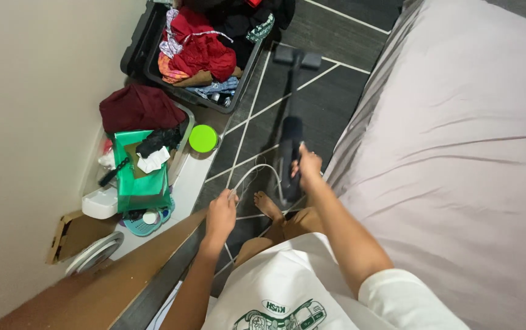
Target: Vacuum the floor and reposition floor mats.
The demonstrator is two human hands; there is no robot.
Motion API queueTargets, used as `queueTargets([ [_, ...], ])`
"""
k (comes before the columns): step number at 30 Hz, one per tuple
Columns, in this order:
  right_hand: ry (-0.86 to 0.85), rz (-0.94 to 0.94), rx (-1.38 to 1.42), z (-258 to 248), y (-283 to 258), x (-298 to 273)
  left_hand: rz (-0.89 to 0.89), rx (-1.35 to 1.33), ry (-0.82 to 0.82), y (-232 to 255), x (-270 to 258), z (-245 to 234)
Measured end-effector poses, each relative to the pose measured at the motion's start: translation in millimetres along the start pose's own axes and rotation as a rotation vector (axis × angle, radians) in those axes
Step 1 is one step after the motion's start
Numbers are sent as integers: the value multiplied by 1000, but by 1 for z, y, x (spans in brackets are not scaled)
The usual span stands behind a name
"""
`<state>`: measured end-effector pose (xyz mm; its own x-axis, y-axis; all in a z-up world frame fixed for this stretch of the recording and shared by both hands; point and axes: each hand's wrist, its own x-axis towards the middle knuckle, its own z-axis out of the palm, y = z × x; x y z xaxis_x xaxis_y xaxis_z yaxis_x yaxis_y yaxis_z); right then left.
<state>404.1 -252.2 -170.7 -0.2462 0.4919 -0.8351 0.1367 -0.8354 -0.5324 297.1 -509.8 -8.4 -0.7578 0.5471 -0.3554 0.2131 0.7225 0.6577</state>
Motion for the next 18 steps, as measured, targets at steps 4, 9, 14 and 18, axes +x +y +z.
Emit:
queueTargets([
  [4, 80, -13, -124, -30, -56, -17, -35, 14, 8, 10, 3, -7],
  [9, -42, -57, -107, -82, -70, -102, -144, 12, -84, 16, 12, 5],
  [14, 87, 71, 27, -105, -29, -158, 56, 1, -71, 14, 23, 26],
  [18, 151, 212, 76, -115, 14, -190, 112, 102, -111, 10, 29, 49],
])
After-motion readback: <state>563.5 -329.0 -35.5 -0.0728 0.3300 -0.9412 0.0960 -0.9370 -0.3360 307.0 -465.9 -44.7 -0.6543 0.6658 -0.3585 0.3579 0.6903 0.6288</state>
